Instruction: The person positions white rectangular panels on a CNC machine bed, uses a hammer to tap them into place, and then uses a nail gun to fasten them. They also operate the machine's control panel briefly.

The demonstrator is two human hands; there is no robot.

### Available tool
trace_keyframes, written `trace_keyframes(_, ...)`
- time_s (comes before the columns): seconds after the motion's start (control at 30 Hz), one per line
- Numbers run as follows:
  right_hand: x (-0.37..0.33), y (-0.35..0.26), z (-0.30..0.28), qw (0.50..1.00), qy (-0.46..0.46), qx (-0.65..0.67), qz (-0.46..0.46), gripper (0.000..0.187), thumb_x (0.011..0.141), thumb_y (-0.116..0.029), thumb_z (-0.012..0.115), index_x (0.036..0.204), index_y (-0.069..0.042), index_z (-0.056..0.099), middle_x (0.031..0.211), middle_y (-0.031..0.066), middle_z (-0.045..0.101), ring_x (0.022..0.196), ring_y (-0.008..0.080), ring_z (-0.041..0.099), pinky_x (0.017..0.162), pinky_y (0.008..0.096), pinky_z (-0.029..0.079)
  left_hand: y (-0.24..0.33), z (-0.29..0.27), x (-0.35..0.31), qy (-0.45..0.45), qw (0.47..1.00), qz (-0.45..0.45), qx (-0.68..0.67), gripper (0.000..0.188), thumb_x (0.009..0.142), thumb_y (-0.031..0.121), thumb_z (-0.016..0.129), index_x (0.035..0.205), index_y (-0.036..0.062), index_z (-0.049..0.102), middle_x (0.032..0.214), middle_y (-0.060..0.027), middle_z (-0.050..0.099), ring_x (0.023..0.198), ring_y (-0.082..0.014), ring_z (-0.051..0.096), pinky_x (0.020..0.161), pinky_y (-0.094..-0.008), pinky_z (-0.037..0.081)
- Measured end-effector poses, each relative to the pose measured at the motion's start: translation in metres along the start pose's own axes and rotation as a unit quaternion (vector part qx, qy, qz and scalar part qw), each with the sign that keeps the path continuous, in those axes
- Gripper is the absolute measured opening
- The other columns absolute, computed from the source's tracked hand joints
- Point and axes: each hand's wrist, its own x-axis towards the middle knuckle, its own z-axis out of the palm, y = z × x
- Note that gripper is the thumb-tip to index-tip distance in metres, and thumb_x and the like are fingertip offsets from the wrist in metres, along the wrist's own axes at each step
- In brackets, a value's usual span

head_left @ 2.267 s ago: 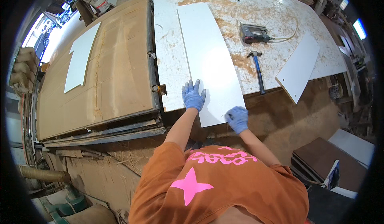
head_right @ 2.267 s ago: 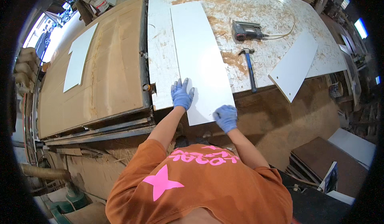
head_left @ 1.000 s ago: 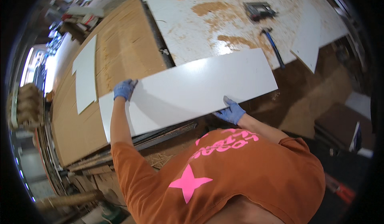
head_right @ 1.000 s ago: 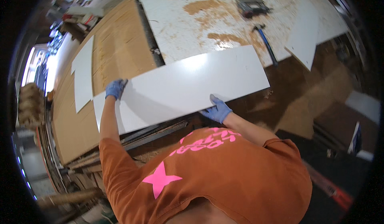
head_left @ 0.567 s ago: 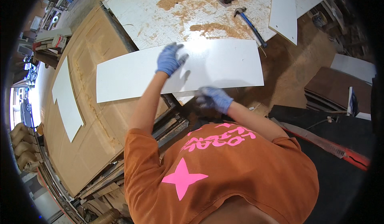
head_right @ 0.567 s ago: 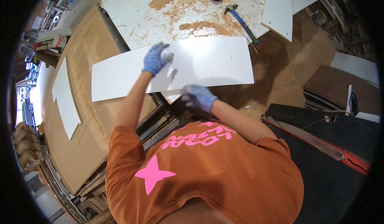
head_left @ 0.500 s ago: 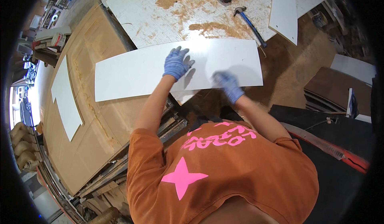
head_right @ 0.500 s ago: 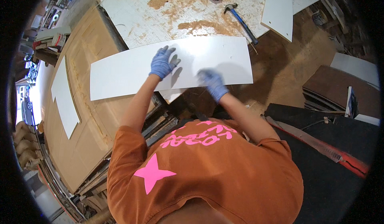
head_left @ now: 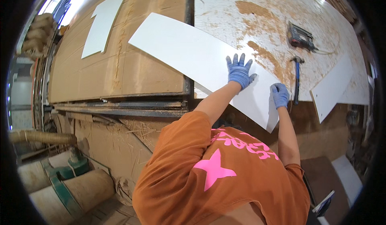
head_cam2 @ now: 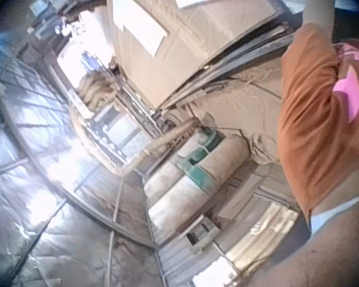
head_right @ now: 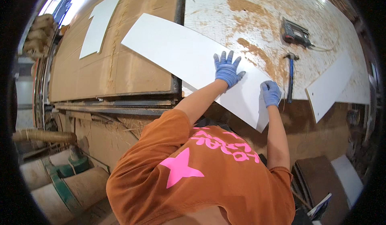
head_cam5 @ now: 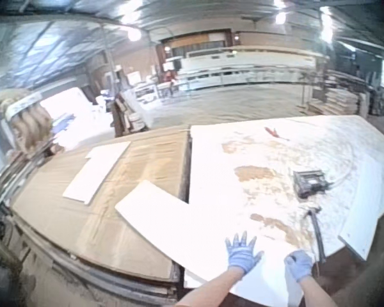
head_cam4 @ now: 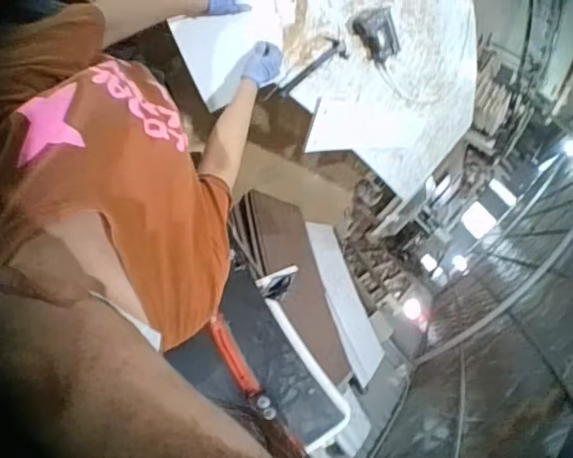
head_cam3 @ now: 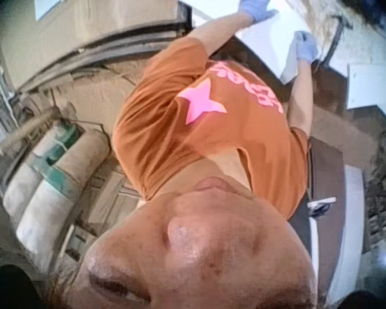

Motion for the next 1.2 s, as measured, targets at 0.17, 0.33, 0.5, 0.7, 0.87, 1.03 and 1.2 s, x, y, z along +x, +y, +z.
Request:
trace_keyframes(0.17, 0.020, -0.013, -0.003, 0.996, -0.046, -0.037, 0.064, 0.026, 0.086, -0.035, 0.061, 0.094, -0.011, 0.067, 0.098, 0.0130, 0.068, 0.093, 0.0327, 0.064, 0.083, 0.0413, 0.048, 0.003, -0.002, -0.003, -0.001, 1.000, 0.023, -0.001, 0.073, 0.087, 0.063, 0.045, 0.147, 0.0215, 0.039, 0.156, -0.0141, 0.026, 0.145, -0.0365, 0.018, 0.113, -0.0629, 0.001)
trace_keyframes(0.33, 0.029, -0.027, -0.006, 0.989, -0.053, -0.097, 0.099, 0.028, 0.088, -0.036, 0.058, 0.097, -0.011, 0.065, 0.102, 0.0143, 0.068, 0.098, 0.0354, 0.063, 0.085, 0.0437, 0.048, 0.008, 0.000, 0.001, -0.005, 0.999, 0.048, -0.006, 0.073, 0.086, 0.062, 0.047, 0.145, 0.0199, 0.041, 0.156, -0.0139, 0.027, 0.145, -0.0337, 0.020, 0.114, -0.0609, 0.002)
trace_keyframes(0.5, 0.012, -0.005, 0.020, 0.990, 0.119, -0.051, -0.051, 0.020, 0.088, -0.033, 0.059, 0.093, -0.015, 0.066, 0.090, 0.0086, 0.066, 0.084, 0.0304, 0.064, 0.075, 0.0427, 0.048, 0.014, -0.004, 0.011, -0.019, 0.998, 0.052, -0.005, 0.075, 0.086, 0.064, 0.046, 0.147, 0.0193, 0.038, 0.156, -0.0144, 0.026, 0.145, -0.0335, 0.019, 0.115, -0.0594, 0.002)
trace_keyframes(0.7, 0.012, 0.011, 0.012, 0.981, 0.085, 0.007, -0.176, 0.013, 0.084, -0.024, 0.066, 0.090, -0.013, 0.068, 0.083, 0.0081, 0.064, 0.077, 0.0277, 0.062, 0.069, 0.0403, 0.047, 0.019, 0.000, 0.027, 0.000, 0.999, 0.045, 0.009, 0.070, 0.089, 0.061, 0.043, 0.147, 0.0219, 0.038, 0.155, -0.0129, 0.029, 0.145, -0.0336, 0.021, 0.115, -0.0600, 0.005)
trace_keyframes(0.87, 0.013, 0.009, 0.002, 0.973, 0.055, 0.013, -0.223, 0.011, 0.083, -0.021, 0.067, 0.089, -0.012, 0.068, 0.078, 0.0090, 0.062, 0.070, 0.0296, 0.061, 0.065, 0.0420, 0.046, 0.019, 0.003, 0.027, 0.014, 0.999, 0.041, -0.016, 0.065, 0.088, 0.058, 0.046, 0.141, 0.0203, 0.046, 0.151, -0.0120, 0.035, 0.143, -0.0336, 0.024, 0.114, -0.0605, 0.007)
trace_keyframes(1.03, 0.017, 0.000, 0.005, 0.988, 0.054, -0.024, -0.144, 0.020, 0.088, -0.032, 0.062, 0.088, -0.013, 0.066, 0.087, 0.0090, 0.066, 0.080, 0.0301, 0.064, 0.072, 0.0423, 0.048, 0.020, 0.000, 0.027, 0.007, 0.999, 0.043, -0.022, 0.064, 0.087, 0.059, 0.049, 0.138, 0.0197, 0.048, 0.149, -0.0109, 0.038, 0.142, -0.0346, 0.025, 0.115, -0.0602, 0.007)
trace_keyframes(1.2, 0.022, -0.007, 0.008, 0.996, 0.044, -0.049, -0.056, 0.019, 0.087, -0.032, 0.061, 0.090, -0.014, 0.065, 0.090, 0.0089, 0.066, 0.086, 0.0291, 0.064, 0.076, 0.0426, 0.047, 0.021, 0.003, 0.031, 0.018, 0.998, 0.056, -0.029, 0.064, 0.086, 0.059, 0.050, 0.136, 0.0189, 0.051, 0.147, -0.0112, 0.040, 0.142, -0.0354, 0.025, 0.115, -0.0599, 0.006)
